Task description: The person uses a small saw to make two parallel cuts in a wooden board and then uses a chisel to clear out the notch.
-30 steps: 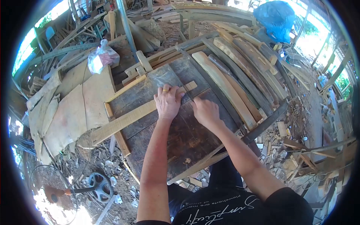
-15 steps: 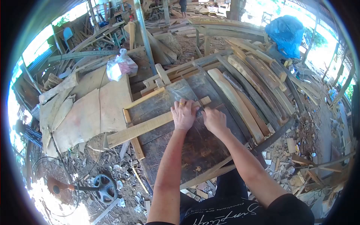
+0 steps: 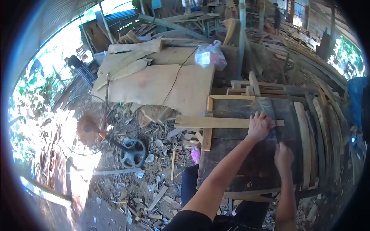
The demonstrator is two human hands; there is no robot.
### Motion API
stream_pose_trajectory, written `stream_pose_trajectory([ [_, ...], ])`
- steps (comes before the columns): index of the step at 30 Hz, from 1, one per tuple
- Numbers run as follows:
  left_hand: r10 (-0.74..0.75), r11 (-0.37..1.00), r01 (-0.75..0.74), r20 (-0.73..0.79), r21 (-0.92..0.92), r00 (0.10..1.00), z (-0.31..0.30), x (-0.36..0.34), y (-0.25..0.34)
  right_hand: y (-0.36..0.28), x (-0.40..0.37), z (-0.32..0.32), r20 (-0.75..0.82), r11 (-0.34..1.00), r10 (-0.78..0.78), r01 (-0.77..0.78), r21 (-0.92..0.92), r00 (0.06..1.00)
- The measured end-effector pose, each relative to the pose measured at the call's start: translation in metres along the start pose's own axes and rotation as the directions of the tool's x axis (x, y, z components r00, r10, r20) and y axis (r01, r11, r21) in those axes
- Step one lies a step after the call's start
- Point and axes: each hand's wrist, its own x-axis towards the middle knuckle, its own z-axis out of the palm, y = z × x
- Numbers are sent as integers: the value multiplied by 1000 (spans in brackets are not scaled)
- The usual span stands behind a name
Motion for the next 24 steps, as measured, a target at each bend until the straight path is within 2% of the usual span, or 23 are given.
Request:
stream_pose_trajectory([
  [2,17,996,-17,-6,-83,1000,1,1,1,5,-18,-5,27,999,44,-44,-12,999],
  [3,30,996,-35,-60,-83,998,2,1,1,4,-15,-2,42,999,49,-48,-17,998],
  [7,61,992,-64,-30,-113,998,4,0,1,-8,43,19,-30,999,37,-36,24,999],
  [8,31,996,-31,5,-79,1000,3,0,1,-6,51,21,-24,999,33,-32,27,999],
  [11,25,999,-23,54,-44,998,0,0,3,2,32,18,41,997,75,-74,-9,996],
  [13,36,997,-35,10,-69,999,7,0,1,0,0,4,45,996,90,-90,0,995],
  [14,65,993,-64,14,-95,998,6,2,2,0,0,1,27,993,121,-120,-16,992],
  [16,40,996,-39,12,-79,999,-1,1,5,-4,-4,-1,-29,993,74,-71,96,997],
  [17,75,993,-73,25,-94,997,-3,0,6,-4,8,10,-97,992,71,-60,114,993],
  [19,49,996,-45,49,-82,998,-4,0,8,-3,36,34,-188,990,94,-71,124,978],
  [21,75,994,-71,50,-84,996,-6,1,9,-6,51,33,-199,991,60,-35,126,978],
  [22,68,995,-64,54,-72,996,-6,0,9,-3,43,26,-214,991,81,-56,121,974],
  [24,77,994,-73,54,-83,996,-5,0,10,-3,14,10,-173,993,-6,27,114,985],
])
